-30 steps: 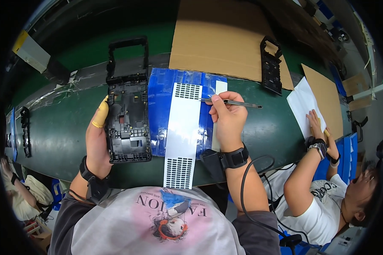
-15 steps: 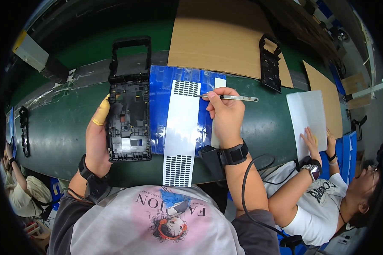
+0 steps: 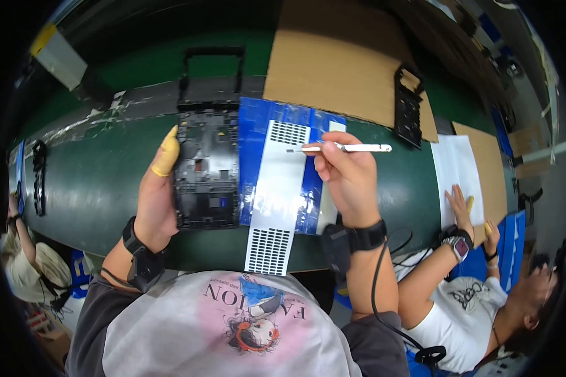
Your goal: Inspecting and assembling small components into a plastic electronic housing using tweezers and a pen in an industrial setting.
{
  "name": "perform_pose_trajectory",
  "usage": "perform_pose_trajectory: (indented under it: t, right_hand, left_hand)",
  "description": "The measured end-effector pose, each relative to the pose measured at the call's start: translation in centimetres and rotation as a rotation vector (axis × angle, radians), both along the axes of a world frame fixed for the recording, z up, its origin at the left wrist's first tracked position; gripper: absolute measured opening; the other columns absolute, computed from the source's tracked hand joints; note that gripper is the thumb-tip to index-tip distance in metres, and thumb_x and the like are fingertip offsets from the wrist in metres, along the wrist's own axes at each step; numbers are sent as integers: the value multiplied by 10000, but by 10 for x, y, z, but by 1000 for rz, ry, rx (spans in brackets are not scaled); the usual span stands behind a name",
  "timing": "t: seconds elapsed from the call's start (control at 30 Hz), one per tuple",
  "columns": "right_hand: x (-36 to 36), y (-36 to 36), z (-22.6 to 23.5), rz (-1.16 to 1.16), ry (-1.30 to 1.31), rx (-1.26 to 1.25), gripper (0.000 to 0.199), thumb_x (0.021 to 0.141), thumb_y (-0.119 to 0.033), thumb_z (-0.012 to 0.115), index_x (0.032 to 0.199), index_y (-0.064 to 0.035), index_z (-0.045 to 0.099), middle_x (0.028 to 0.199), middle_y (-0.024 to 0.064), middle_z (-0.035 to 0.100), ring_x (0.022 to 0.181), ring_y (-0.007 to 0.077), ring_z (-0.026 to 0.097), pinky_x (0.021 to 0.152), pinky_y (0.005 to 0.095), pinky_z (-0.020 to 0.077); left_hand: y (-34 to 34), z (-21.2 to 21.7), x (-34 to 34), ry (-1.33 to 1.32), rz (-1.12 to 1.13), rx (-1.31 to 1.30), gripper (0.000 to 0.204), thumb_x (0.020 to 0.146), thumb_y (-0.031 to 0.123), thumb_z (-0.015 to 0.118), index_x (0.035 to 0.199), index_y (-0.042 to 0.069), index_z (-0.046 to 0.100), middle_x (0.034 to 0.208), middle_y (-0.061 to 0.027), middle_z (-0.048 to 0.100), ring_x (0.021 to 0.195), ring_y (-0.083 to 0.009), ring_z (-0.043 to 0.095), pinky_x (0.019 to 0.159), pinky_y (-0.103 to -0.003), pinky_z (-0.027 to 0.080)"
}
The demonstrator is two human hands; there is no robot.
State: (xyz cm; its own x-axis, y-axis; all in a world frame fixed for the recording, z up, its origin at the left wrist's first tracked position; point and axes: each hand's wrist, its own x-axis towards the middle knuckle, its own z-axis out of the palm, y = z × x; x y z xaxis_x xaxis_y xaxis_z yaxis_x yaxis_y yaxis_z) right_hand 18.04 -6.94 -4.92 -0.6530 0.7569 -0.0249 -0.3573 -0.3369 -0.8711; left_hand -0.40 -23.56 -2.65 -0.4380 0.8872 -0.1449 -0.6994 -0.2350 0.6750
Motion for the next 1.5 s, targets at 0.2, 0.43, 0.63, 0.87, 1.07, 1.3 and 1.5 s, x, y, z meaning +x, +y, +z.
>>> perform_pose_trajectory:
  t: [0.2, 0.43, 0.63, 0.87, 1.07, 1.3, 1.5]
  right_hand:
    - [-21, -48, 44, 164, -35, 112, 247, 773, -113, 577, 941, 68, 558, 910, 181, 584, 699, 147, 529, 591, 231, 423]
    - [-52, -95, 24, 27, -46, 144, 214, 743, -16, 597, 933, 57, 530, 859, 167, 600, 744, 159, 573, 704, 235, 444]
    - [-51, -98, 19, -3, -79, 164, 209, 752, 8, 573, 947, 53, 511, 834, 169, 602, 782, 201, 592, 745, 284, 458]
    - [-50, -95, 18, 25, -40, 143, 210, 746, 8, 581, 941, 52, 516, 831, 170, 605, 775, 199, 593, 745, 282, 456]
    - [-50, -96, 18, 27, -65, 160, 218, 744, 6, 586, 945, 54, 515, 830, 168, 606, 775, 193, 593, 740, 271, 456]
    - [-51, -96, 15, 24, -71, 183, 211, 750, 13, 578, 947, 56, 515, 834, 163, 605, 780, 186, 592, 740, 262, 454]
    - [-50, -96, 16, 12, -93, 216, 207, 754, 14, 573, 948, 55, 515, 835, 166, 604, 779, 190, 592, 742, 260, 454]
  left_hand:
    - [3, 1, 2, -74, -77, 132, 347, 878, 228, 409, 1191, 99, 334, 1082, -46, 481, 957, -129, 505, 790, -296, 454]
    - [-1, 0, 1, -136, -53, 171, 334, 892, 206, 370, 1201, 93, 315, 1092, -60, 479, 954, -141, 519, 789, -296, 459]
    - [-1, -4, 3, -29, -65, 164, 409, 894, 294, 352, 1242, 88, 293, 1163, -67, 450, 1028, -162, 483, 857, -306, 418]
    - [0, -4, 5, -71, -32, 168, 375, 894, 200, 368, 1234, 72, 275, 1108, -73, 472, 956, -140, 518, 784, -287, 462]
    - [-1, -6, 4, -78, -29, 165, 375, 892, 202, 373, 1234, 78, 279, 1105, -69, 475, 960, -139, 515, 793, -283, 455]
    - [0, -6, 4, -94, -27, 157, 353, 889, 198, 384, 1212, 79, 309, 1089, -62, 481, 952, -133, 511, 797, -282, 445]
    - [-4, -1, 1, -66, -63, 166, 479, 776, 40, 466, 1222, 67, 294, 1080, -67, 477, 967, -144, 502, 805, -283, 438]
